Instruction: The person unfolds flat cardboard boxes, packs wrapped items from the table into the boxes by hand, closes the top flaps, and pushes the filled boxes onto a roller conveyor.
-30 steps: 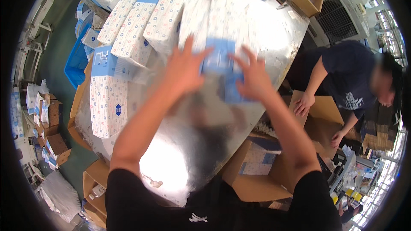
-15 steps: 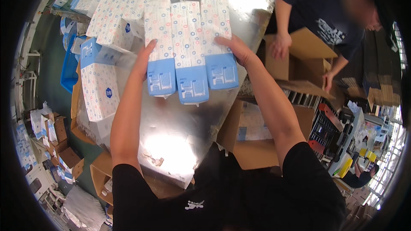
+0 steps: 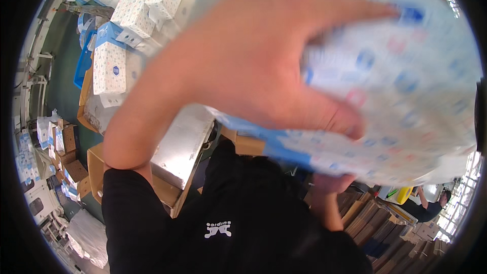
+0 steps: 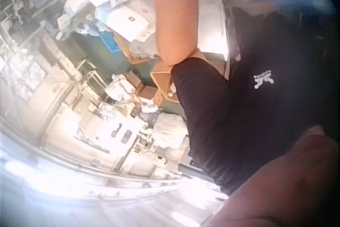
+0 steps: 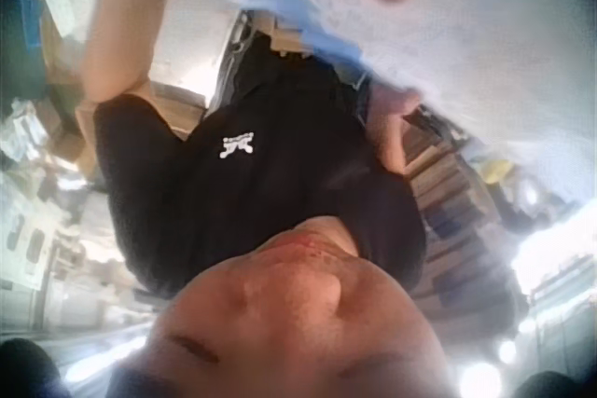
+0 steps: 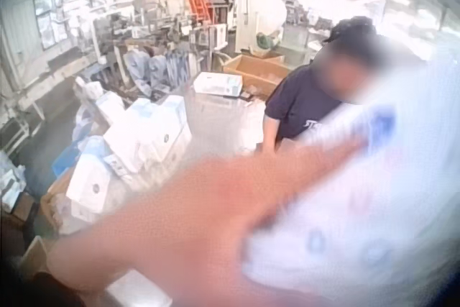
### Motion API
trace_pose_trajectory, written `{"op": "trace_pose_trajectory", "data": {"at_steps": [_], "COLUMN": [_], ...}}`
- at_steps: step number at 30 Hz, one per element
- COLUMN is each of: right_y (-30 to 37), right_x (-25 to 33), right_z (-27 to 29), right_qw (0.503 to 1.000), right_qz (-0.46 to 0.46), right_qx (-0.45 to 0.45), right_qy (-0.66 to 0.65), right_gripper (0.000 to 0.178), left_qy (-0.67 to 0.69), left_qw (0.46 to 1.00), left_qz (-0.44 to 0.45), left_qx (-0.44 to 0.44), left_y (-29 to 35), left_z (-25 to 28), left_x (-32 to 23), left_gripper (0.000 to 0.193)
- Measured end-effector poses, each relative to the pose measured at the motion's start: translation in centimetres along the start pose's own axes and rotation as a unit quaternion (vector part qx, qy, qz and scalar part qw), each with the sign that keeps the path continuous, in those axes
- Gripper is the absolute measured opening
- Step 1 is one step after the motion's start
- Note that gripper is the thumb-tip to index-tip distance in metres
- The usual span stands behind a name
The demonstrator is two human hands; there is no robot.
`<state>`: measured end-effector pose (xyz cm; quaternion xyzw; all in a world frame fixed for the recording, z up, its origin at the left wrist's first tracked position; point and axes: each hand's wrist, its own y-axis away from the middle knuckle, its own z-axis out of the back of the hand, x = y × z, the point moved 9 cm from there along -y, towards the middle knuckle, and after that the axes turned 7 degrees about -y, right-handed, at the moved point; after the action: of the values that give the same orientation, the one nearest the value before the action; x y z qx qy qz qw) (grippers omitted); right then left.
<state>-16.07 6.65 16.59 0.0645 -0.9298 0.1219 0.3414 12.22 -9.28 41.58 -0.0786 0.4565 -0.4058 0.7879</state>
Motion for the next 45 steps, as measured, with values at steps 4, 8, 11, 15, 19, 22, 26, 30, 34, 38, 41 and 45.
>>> {"op": "trace_pose_trajectory", "data": {"at_steps": [4,8,11,15,19,22,26,30,34,38,41,45], "right_y": [7.6,9.3,6.8,0.6,-5.6,-3.1,-0.8,-3.8,1.6,2.3,-3.9,-2.0], "right_x": [-1.1,4.1,7.0,8.0,1.0,-5.9,-7.0,-4.0,-8.3,-8.4,2.8,5.8], "right_z": [5.3,4.1,5.5,5.7,5.2,8.2,14.1,8.3,11.6,17.2,7.4,18.3], "right_qw": [0.731,0.663,0.664,0.662,0.655,0.570,0.419,0.504,0.513,0.472,0.516,0.520], "right_qz": [-0.352,-0.278,-0.149,-0.007,-0.194,-0.354,-0.536,-0.306,-0.193,-0.495,-0.018,-0.246], "right_qx": [-0.206,-0.170,-0.250,-0.161,0.066,0.202,0.180,0.118,0.183,0.169,0.019,-0.143], "right_qy": [0.548,0.674,0.689,0.732,0.728,0.713,0.711,0.799,0.816,0.710,0.856,0.805], "right_gripper": [0.042,0.025,0.025,0.095,0.118,0.103,0.082,0.054,0.047,0.047,0.045,0.025], "left_qy": [-0.016,-0.021,-0.127,-0.120,-0.209,-0.210,-0.232,-0.329,-0.278,-0.275,-0.288,-0.217], "left_qw": [0.962,0.932,0.855,0.941,0.913,0.929,0.896,0.878,0.892,0.868,0.843,0.857], "left_qz": [0.172,0.228,0.323,0.235,0.289,0.271,0.246,0.237,0.244,0.335,0.421,0.467], "left_qx": [0.213,0.281,0.384,0.210,0.196,0.140,0.287,0.253,0.258,0.242,0.171,-0.015], "left_y": [3.6,13.9,15.7,12.3,11.9,10.8,9.7,14.9,17.1,18.8,26.1,30.6], "left_z": [-14.5,-25.4,-28.8,-29.3,-31.0,-31.7,-32.6,-34.8,-37.5,-33.0,-30.6,-31.4], "left_x": [7.5,18.9,22.3,20.1,21.8,22.6,20.3,22.5,22.9,22.5,23.6,24.6], "left_gripper": [0.090,0.087,0.090,0.101,0.112,0.110,0.101,0.080,0.067,0.067,0.073,0.080]}}
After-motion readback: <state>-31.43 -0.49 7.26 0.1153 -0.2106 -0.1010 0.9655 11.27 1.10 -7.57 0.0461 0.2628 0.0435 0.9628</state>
